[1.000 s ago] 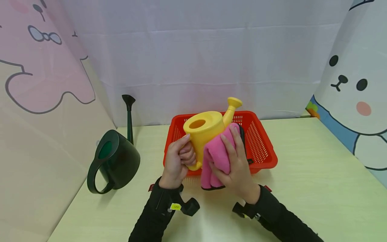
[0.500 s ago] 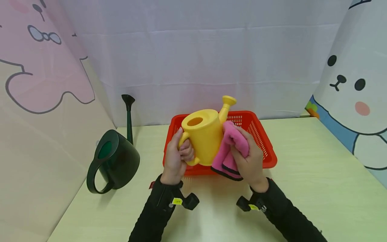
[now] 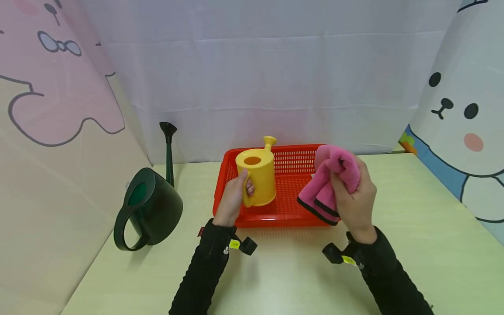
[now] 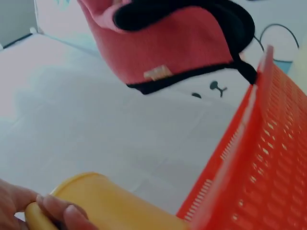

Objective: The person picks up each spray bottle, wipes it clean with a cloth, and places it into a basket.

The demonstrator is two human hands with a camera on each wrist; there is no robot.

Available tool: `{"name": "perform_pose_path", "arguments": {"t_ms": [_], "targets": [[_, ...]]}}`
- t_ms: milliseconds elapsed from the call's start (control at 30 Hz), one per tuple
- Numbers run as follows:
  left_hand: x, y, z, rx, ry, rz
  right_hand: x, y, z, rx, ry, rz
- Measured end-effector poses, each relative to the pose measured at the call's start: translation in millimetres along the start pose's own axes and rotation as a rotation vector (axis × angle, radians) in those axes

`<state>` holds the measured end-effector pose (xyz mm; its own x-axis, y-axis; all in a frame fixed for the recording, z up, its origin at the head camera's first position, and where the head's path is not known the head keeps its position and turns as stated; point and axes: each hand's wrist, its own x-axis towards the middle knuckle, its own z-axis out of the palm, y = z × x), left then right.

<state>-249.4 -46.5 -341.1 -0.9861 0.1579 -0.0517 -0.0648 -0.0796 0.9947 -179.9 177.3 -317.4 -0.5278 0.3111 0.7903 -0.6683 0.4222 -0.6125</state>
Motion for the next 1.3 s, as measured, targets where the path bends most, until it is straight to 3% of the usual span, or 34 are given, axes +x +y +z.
{"name": "perform_pose_path", "arguments": {"t_ms": [133,367,567,667,833,967,1167,1300], "targets": [[6.8,-7.7,-0.9,0.116,-0.012,-0.033,2.0,2,-3,-0.016,0.011,0.014],[10.7,-14.8,-2.9,0.221,-0.017,-0.086,3.2,3,-4,-0.023,0.015,0.024],[11.6,-18.2,-4.4,0.360,-0.013,-0.072,3.8,3,-5,-0.024,0.013,0.024],[8.1,-17.0,-5.8,0.555,0.000,-0.001,3.9,3,-5,-0.025,0.011,0.024],[-3.8,-12.6,-8.5,1.006,0.103,0.173,4.3,2,-6,-0.028,-0.004,0.022],[-10.7,-9.2,-9.5,1.197,0.117,0.220,5.4,2,-6,-0.022,-0.032,0.029],[-12.5,-12.2,-12.8,1.235,0.038,0.180,3.9,2,-3,-0.039,-0.066,0.041],[-15.2,-5.5,-22.2,1.122,0.052,0.098,1.7,2,-2,-0.062,-0.073,0.041]]}}
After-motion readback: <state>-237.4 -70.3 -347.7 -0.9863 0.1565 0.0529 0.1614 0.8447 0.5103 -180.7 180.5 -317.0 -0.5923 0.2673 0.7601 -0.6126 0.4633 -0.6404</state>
